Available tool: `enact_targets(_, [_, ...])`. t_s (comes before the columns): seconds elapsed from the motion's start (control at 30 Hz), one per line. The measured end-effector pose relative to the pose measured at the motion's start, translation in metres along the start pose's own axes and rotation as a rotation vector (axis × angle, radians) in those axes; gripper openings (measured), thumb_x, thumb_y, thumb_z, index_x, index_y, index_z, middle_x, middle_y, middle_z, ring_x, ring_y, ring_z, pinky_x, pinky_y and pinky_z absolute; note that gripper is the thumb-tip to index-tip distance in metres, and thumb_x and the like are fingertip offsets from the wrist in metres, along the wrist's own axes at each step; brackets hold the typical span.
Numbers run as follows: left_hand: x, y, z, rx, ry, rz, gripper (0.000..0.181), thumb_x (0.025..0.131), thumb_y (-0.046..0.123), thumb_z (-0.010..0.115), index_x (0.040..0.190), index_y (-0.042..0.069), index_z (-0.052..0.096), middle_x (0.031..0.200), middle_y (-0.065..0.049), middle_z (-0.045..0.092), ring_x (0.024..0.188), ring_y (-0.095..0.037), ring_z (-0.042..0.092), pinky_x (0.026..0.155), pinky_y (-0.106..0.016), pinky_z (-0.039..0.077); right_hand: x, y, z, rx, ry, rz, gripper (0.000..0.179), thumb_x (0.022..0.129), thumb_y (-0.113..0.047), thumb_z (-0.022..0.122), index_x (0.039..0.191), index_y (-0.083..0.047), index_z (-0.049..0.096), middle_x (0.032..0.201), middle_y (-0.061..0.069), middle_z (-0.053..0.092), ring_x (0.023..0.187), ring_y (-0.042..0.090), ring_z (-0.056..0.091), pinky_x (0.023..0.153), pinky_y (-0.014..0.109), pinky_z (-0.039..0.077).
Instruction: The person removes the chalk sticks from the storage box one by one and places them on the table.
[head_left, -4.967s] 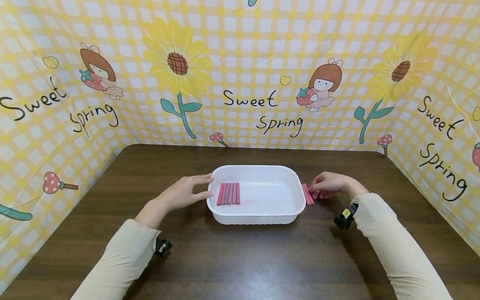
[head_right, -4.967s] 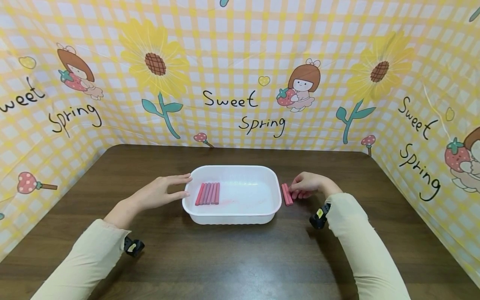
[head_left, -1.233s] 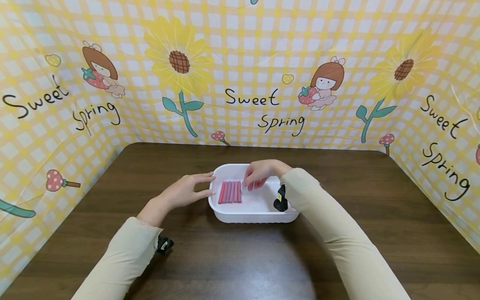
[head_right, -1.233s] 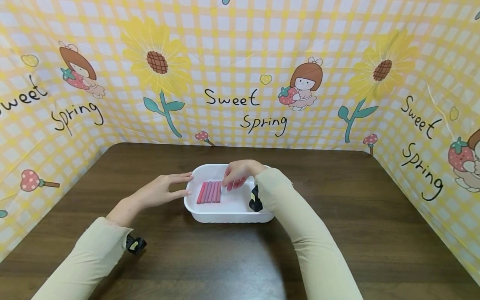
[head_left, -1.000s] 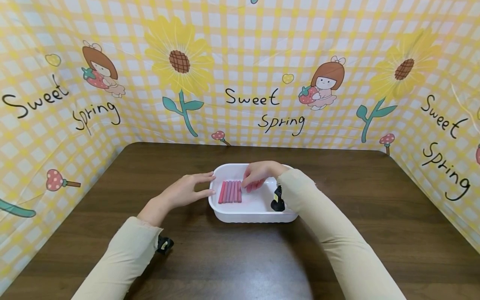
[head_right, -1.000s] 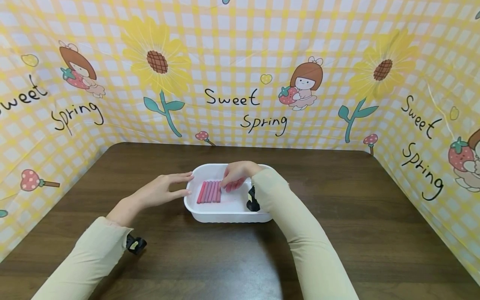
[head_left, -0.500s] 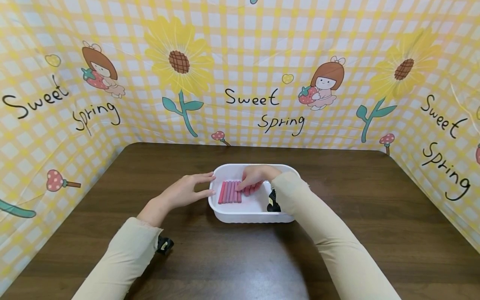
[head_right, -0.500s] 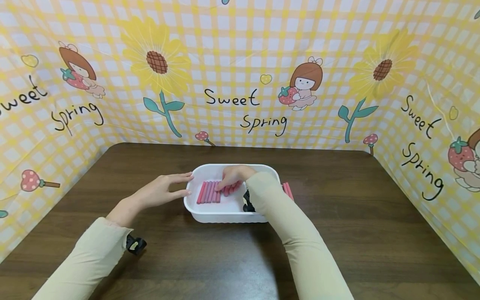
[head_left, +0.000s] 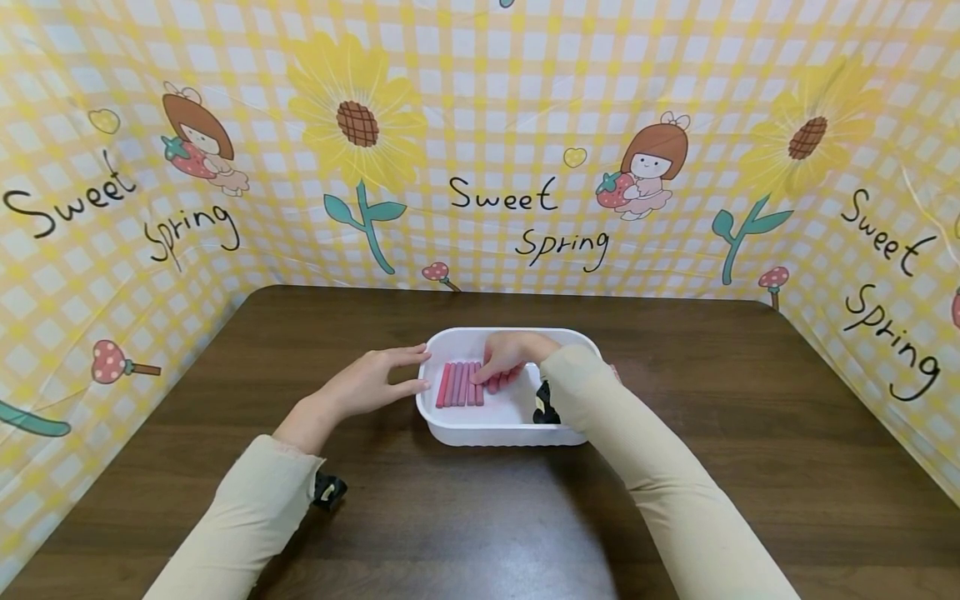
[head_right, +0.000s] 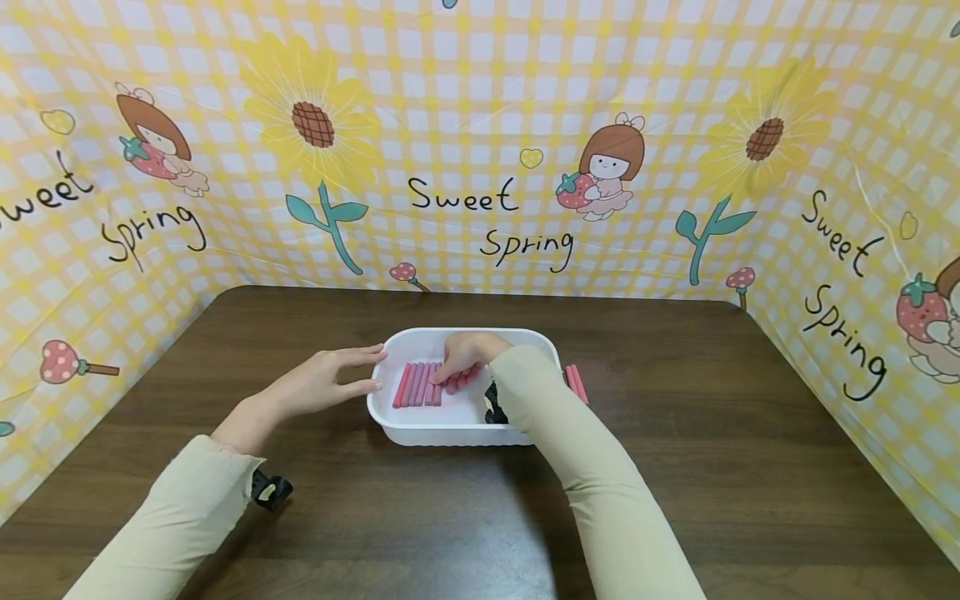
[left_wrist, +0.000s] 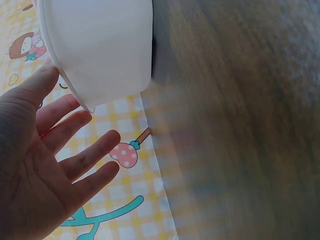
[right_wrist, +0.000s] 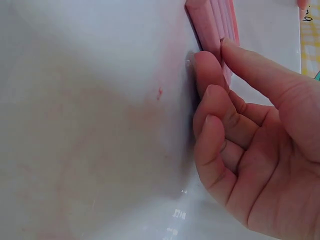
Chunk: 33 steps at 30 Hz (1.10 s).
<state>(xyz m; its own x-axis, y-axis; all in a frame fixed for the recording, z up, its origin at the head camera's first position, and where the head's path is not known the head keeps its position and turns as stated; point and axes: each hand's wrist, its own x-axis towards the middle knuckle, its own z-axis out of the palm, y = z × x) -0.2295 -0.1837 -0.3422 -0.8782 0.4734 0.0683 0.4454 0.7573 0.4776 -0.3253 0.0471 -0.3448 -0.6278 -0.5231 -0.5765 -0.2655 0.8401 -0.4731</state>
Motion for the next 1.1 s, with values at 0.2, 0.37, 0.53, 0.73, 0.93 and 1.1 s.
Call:
enact_targets(0.2, [0.000, 0.000, 0.000, 0.000, 0.002, 0.001, 0.056, 0.088, 0.036, 0.062, 0.134, 0.006, 0.050, 0.144, -0.011, 0.044, 0.133, -0.034, 0.041, 0.108, -0.052, 0.035, 0.000, 0.002, -0.001, 0.021, -0.011, -0.010, 0.029, 0.092, -0.029, 0.058, 0.073, -0.008, 0.066, 0.063, -0.003, 0.058, 0.053, 0.006, 0.045, 0.051, 0.016, 0.039])
enact_targets(0.37, [-0.001, 0.001, 0.000, 0.001, 0.006, 0.005, 0.056, 0.088, 0.036, 0.062, 0.134, 0.006, 0.051, 0.144, -0.011, 0.044, 0.133, -0.034, 0.042, 0.108, -0.052, 0.036, 0.001, 0.006, -0.003, 0.047, -0.034, -0.023, 0.028, 0.092, -0.026, 0.057, 0.073, -0.008, 0.066, 0.063, -0.003, 0.059, 0.054, 0.006, 0.046, 0.052, 0.016, 0.040])
enact_targets(0.53, [-0.001, 0.001, 0.000, 0.001, 0.007, 0.004, 0.056, 0.089, 0.036, 0.062, 0.134, 0.006, 0.050, 0.144, -0.011, 0.044, 0.133, -0.033, 0.041, 0.108, -0.052, 0.036, -0.003, 0.008, -0.008, 0.059, -0.039, -0.045, 0.027, 0.093, -0.025, 0.056, 0.078, -0.006, 0.067, 0.065, -0.003, 0.060, 0.059, 0.007, 0.049, 0.056, 0.015, 0.045])
enact_targets(0.73, [-0.001, 0.001, 0.000, 0.001, 0.004, 0.001, 0.056, 0.088, 0.036, 0.062, 0.135, 0.006, 0.050, 0.144, -0.011, 0.044, 0.134, -0.034, 0.041, 0.108, -0.052, 0.035, -0.013, 0.009, -0.014, 0.077, -0.032, -0.063, 0.023, 0.094, -0.024, 0.056, 0.090, -0.004, 0.067, 0.075, -0.001, 0.063, 0.067, 0.008, 0.055, 0.067, 0.018, 0.053])
enact_targets(0.93, [-0.001, 0.000, 0.000, -0.004, 0.005, 0.008, 0.056, 0.088, 0.035, 0.062, 0.134, 0.005, 0.050, 0.144, -0.012, 0.044, 0.134, -0.034, 0.041, 0.108, -0.052, 0.035, -0.021, 0.010, -0.021, 0.087, -0.021, -0.086, 0.021, 0.093, -0.024, 0.056, 0.096, -0.006, 0.066, 0.083, 0.001, 0.065, 0.074, 0.010, 0.059, 0.075, 0.022, 0.055])
enact_targets(1.1, [0.000, 0.000, 0.000, -0.004, 0.007, 0.014, 0.056, 0.088, 0.035, 0.062, 0.134, 0.005, 0.050, 0.144, -0.012, 0.044, 0.133, -0.034, 0.041, 0.108, -0.052, 0.035, -0.025, 0.015, -0.024, 0.091, -0.011, -0.116, 0.020, 0.092, -0.025, 0.058, 0.099, -0.007, 0.065, 0.086, 0.002, 0.065, 0.077, 0.012, 0.060, 0.079, 0.024, 0.056])
